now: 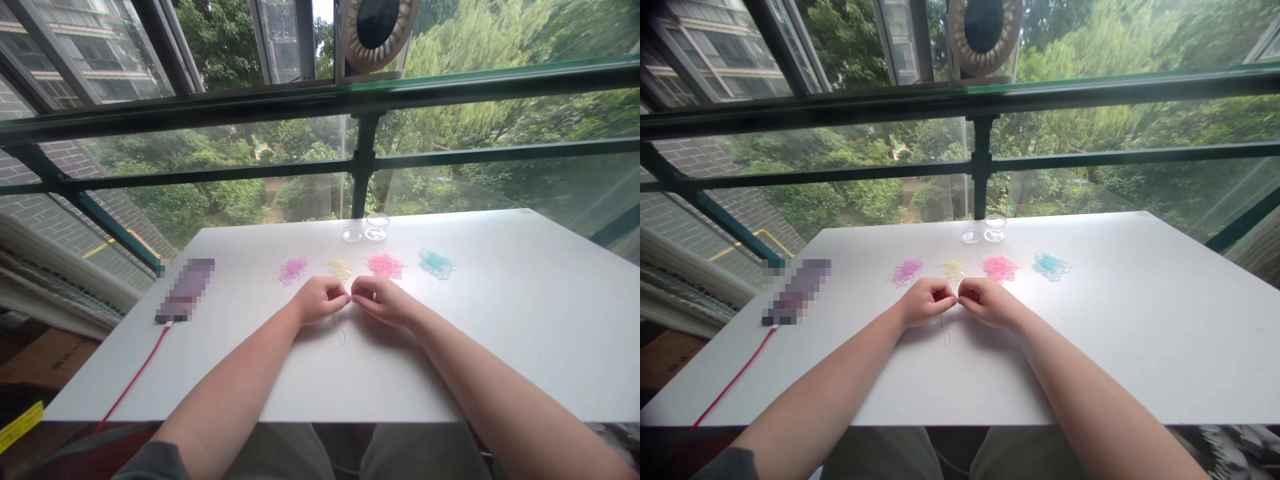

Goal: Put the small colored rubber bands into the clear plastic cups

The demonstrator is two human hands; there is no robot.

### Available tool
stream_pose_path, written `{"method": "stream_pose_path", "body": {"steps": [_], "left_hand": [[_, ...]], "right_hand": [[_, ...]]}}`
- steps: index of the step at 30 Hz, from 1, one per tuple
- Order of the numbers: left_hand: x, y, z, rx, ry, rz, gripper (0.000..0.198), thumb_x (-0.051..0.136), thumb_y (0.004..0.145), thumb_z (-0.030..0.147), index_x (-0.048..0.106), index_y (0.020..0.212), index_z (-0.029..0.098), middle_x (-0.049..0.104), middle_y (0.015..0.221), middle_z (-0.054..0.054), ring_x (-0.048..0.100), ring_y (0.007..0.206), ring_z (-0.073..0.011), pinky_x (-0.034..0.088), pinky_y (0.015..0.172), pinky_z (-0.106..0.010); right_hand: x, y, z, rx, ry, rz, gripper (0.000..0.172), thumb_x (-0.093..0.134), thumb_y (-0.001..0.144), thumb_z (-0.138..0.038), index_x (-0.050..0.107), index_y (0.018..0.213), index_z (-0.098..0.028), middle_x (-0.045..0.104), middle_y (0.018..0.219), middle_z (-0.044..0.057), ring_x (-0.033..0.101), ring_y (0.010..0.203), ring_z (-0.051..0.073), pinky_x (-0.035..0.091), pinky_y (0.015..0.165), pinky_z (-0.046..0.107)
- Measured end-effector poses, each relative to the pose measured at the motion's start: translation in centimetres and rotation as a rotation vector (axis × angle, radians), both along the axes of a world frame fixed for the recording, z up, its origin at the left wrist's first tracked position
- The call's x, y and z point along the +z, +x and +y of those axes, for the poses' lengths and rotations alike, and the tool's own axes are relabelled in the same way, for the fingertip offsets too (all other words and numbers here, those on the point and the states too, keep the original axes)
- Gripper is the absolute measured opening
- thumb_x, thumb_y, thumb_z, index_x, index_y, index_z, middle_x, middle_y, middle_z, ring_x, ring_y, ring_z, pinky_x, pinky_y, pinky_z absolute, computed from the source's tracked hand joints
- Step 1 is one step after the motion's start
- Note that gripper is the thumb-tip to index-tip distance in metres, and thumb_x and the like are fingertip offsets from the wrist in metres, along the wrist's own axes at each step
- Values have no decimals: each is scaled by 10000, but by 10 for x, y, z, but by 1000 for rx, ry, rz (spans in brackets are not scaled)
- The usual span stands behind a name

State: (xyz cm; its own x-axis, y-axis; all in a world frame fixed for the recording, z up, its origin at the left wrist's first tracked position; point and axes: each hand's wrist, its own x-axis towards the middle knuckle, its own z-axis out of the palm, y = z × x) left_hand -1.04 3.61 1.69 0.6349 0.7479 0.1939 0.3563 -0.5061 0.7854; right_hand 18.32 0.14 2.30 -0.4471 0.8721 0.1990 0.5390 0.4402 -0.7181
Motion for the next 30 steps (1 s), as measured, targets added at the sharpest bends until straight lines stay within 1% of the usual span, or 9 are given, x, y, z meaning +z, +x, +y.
{"method": "stream_pose_path", "body": {"steps": [4, 7, 14, 19, 22, 26, 30], "left_hand": [[-1, 0, 1, -1, -7, 4, 153, 561, 744, 259, 596, 664, 133, 543, 588, 15, 442, 536, -69, 346, 513, -187], [-1, 0, 0, -8, -17, 15, 154, 557, 743, 261, 587, 664, 132, 535, 584, 17, 433, 532, -69, 341, 509, -188], [4, 0, -1, -14, -8, 24, 157, 563, 721, 252, 551, 622, 131, 520, 582, 20, 428, 535, -69, 343, 509, -189], [4, 0, -2, 9, -12, 30, 163, 561, 739, 281, 605, 686, 133, 567, 619, 3, 460, 545, -78, 366, 519, -195], [4, 1, -1, 52, 26, 43, 171, 562, 751, 296, 643, 741, 146, 602, 667, -11, 483, 570, -90, 381, 531, -200], [2, 1, 1, 93, 91, 10, 161, 567, 761, 286, 662, 793, 161, 615, 722, -22, 474, 581, -91, 389, 549, -211], [2, 1, 2, 106, 130, -20, 114, 582, 753, 259, 641, 761, 161, 613, 743, -22, 465, 595, -93, 392, 570, -222]], "right_hand": [[3, -1, -3, 29, -5, 2, 84, 517, 790, -250, 503, 753, -176, 483, 632, -27, 418, 566, 92, 342, 522, 221], [3, -2, -3, -4, 3, -42, 97, 490, 798, -231, 499, 718, -176, 484, 614, -29, 408, 554, 88, 330, 516, 218], [1, -1, 0, -48, 21, -63, 53, 471, 764, -162, 518, 747, -178, 507, 622, -32, 426, 557, 86, 333, 531, 211], [-1, 0, 1, -46, 26, -50, 55, 468, 753, -160, 516, 734, -180, 497, 613, -30, 419, 551, 90, 327, 523, 212], [-1, 0, 1, -40, 29, -38, 54, 474, 754, -168, 514, 719, -179, 485, 602, -30, 411, 547, 91, 320, 519, 214], [0, -1, 0, -29, 26, -32, 57, 473, 763, -175, 511, 721, -179, 478, 601, -33, 411, 550, 90, 321, 526, 214], [2, -2, -1, -25, 18, -32, 58, 468, 755, -161, 497, 709, -181, 459, 587, -41, 392, 538, 85, 313, 517, 211]]}}
